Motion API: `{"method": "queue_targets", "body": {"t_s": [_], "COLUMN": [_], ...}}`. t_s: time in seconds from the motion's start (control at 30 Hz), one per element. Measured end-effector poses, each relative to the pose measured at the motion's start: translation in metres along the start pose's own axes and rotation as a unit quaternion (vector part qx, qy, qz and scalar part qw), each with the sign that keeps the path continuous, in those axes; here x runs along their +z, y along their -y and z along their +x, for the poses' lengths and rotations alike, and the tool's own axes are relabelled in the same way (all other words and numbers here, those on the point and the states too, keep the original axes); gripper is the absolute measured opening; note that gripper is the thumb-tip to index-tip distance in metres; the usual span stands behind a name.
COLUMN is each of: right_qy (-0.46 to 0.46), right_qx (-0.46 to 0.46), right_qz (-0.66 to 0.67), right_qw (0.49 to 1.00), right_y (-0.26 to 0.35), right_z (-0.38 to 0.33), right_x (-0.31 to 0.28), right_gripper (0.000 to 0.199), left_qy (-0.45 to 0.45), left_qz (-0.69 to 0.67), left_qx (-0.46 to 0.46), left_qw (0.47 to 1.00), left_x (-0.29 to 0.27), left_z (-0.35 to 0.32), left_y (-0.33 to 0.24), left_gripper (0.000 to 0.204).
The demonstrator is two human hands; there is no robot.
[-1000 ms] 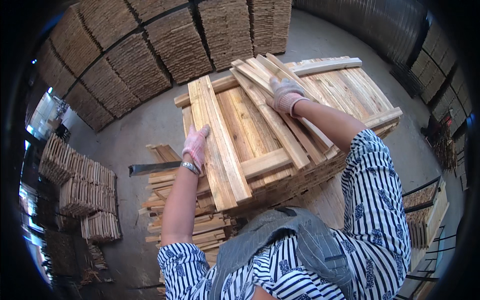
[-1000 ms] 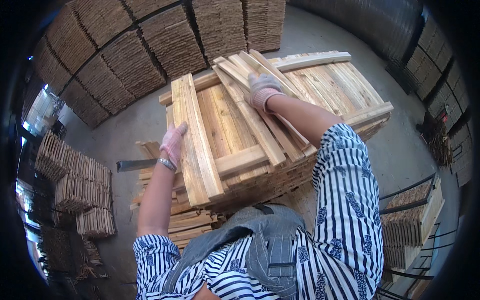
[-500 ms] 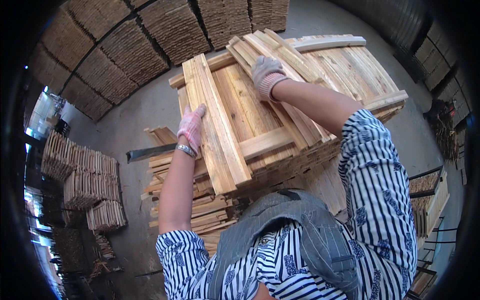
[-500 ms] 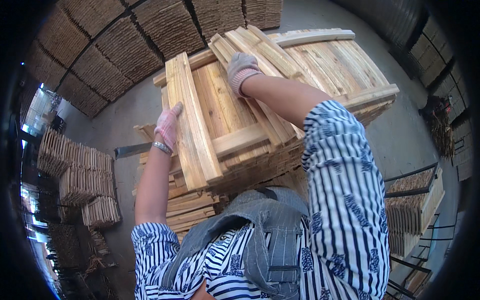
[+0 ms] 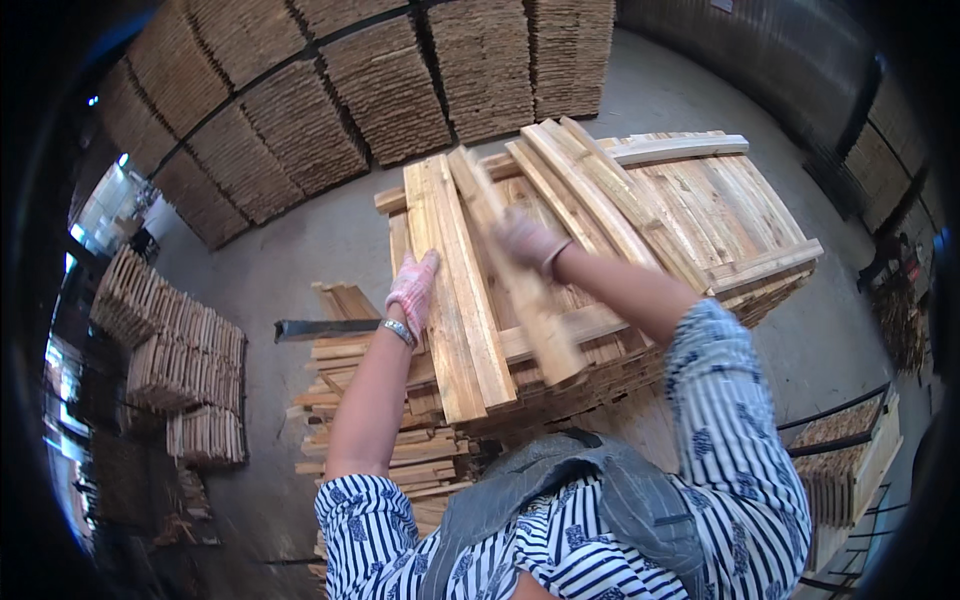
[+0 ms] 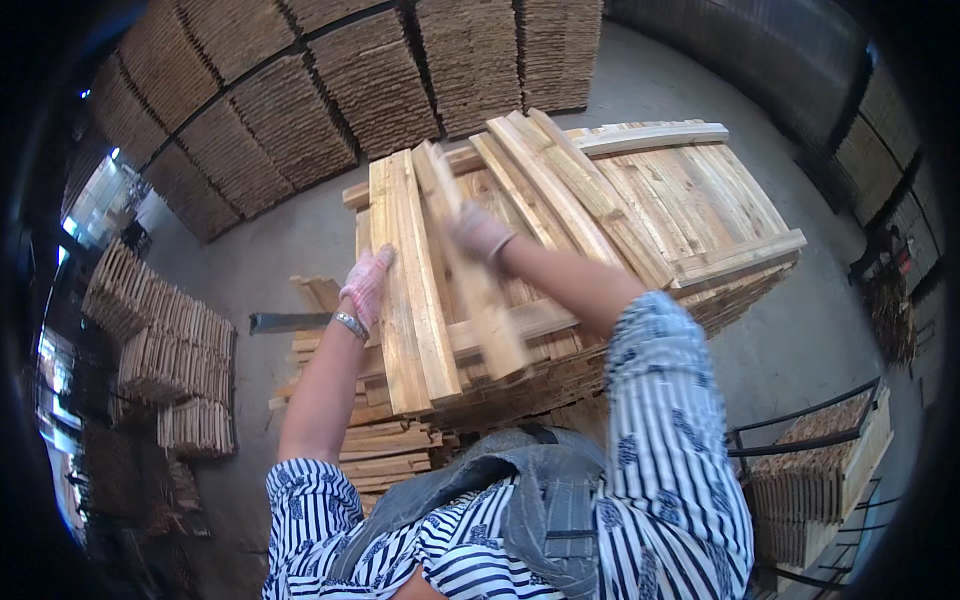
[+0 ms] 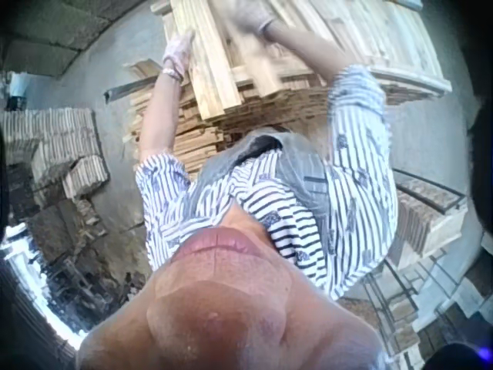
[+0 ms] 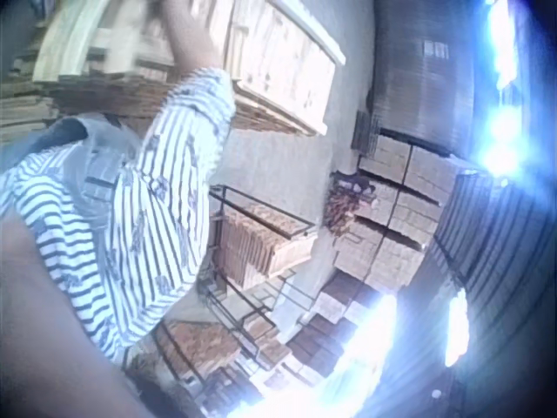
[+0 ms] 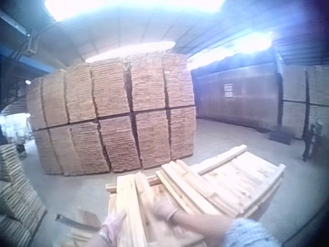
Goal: The person lifts large stacks of wooden planks from a metal rack and carries them to a designated area. They then place the stacks onto a growing pile, repeating the process of lifting, carrying, and stacking multiple times.
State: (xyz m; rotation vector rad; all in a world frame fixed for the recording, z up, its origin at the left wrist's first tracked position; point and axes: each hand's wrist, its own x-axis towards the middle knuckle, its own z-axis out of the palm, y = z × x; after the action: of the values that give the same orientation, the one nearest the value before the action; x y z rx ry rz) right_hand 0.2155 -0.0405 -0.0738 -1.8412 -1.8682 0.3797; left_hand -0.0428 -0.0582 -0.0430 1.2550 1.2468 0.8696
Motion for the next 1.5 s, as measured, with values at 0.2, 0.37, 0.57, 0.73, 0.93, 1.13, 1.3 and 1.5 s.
{"method": "queue_targets", "body": {"t_s": [0.2, 0.37, 0.57, 0.73, 0.93, 1.13, 1.3, 1.5], "right_qy": [0.235, -0.031, 0.066, -0.020, 0.094, 0.064, 0.130, 0.069], "right_qx": [-0.022, 0.032, 0.149, 0.138, 0.139, 0.203, 0.194, 0.145], "right_qz": [-0.048, -0.361, -0.284, -0.279, -0.236, -0.120, -0.141, -0.069], "right_qw": [0.970, 0.931, 0.945, 0.950, 0.957, 0.970, 0.962, 0.985], "right_y": [0.067, 0.061, 0.025, 0.026, 0.055, 0.049, 0.056, 0.042], "right_z": [-0.015, -0.079, -0.030, -0.038, -0.090, -0.082, -0.077, -0.068], "right_x": [-0.043, -0.134, -0.135, -0.147, -0.154, -0.155, -0.148, -0.115], "right_gripper": [0.063, 0.073, 0.049, 0.031, 0.068, 0.085, 0.079, 0.050], "left_qy": [0.006, -0.014, -0.035, -0.025, -0.018, -0.038, -0.034, -0.006], "left_qz": [-0.022, 0.012, 0.044, 0.035, 0.041, 0.078, 0.042, 0.019], "left_qx": [-0.040, -0.045, -0.031, -0.037, -0.058, -0.048, -0.038, -0.052], "left_qw": [0.999, 0.999, 0.998, 0.998, 0.997, 0.995, 0.998, 0.998], "left_x": [-0.004, -0.016, -0.022, -0.010, 0.000, -0.014, -0.018, -0.015], "left_z": [-0.021, -0.034, -0.016, -0.025, -0.044, -0.034, -0.023, -0.028], "left_y": [-0.015, -0.023, -0.005, -0.017, -0.038, -0.028, -0.015, -0.020], "left_gripper": [0.067, 0.068, 0.073, 0.077, 0.082, 0.078, 0.078, 0.070]}}
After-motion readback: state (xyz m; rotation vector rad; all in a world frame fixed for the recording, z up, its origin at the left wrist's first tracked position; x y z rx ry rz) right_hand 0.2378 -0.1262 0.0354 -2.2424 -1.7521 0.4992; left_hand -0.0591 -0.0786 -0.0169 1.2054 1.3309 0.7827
